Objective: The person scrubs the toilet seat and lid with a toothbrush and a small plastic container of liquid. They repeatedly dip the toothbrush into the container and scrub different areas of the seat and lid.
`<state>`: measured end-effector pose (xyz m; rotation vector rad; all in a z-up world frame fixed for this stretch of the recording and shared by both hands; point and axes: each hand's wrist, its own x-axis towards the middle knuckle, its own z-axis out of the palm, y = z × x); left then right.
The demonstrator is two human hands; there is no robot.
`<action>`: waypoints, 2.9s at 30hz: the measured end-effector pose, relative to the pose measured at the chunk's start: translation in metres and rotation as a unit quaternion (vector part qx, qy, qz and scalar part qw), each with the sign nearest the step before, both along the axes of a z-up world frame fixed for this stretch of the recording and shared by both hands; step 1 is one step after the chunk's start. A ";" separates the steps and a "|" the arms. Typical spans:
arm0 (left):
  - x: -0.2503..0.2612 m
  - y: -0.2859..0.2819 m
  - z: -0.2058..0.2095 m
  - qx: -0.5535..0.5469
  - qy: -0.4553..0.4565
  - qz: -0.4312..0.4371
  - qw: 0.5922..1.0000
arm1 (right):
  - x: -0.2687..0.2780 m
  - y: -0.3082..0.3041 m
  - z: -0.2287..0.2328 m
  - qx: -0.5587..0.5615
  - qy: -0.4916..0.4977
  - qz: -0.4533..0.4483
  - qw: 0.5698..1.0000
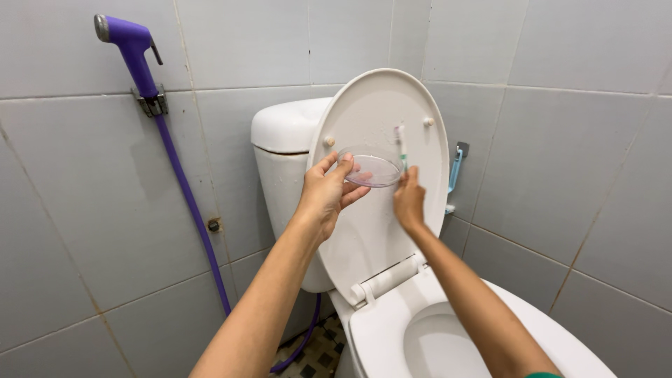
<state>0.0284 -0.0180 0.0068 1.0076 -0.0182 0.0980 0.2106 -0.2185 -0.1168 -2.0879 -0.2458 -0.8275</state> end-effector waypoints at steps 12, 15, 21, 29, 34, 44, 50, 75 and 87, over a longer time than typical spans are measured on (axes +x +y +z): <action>0.008 -0.010 0.005 -0.001 -0.003 -0.011 1.000 | 0.006 -0.001 -0.004 -0.033 -0.022 0.030 0.999; 0.004 -0.007 0.004 -0.006 -0.009 -0.012 1.000 | 0.019 -0.019 0.003 -0.016 0.020 -0.034 0.999; 0.003 -0.002 0.005 -0.006 -0.007 -0.012 1.000 | 0.069 0.001 0.056 0.312 0.069 0.085 0.944; -0.001 0.008 -0.003 -0.012 0.000 -0.006 1.000 | 0.029 -0.006 0.026 -0.010 0.042 -0.068 0.997; 0.000 0.006 -0.002 -0.011 0.002 -0.007 1.000 | 0.053 0.009 0.062 0.023 -0.010 -0.021 0.999; -0.008 0.019 -0.002 0.012 0.011 0.005 1.000 | 0.042 -0.047 0.061 -0.063 0.033 -0.072 0.995; -0.008 0.007 0.003 0.010 0.007 -0.010 1.000 | 0.099 -0.094 0.097 -0.152 -0.098 -0.035 0.983; 0.003 -0.016 -0.003 0.026 0.038 -0.022 0.999 | 0.109 -0.147 0.087 -0.040 0.186 0.086 0.978; -0.006 -0.001 0.000 0.047 0.032 -0.003 0.998 | 0.082 -0.154 0.093 -0.169 0.009 -0.076 0.983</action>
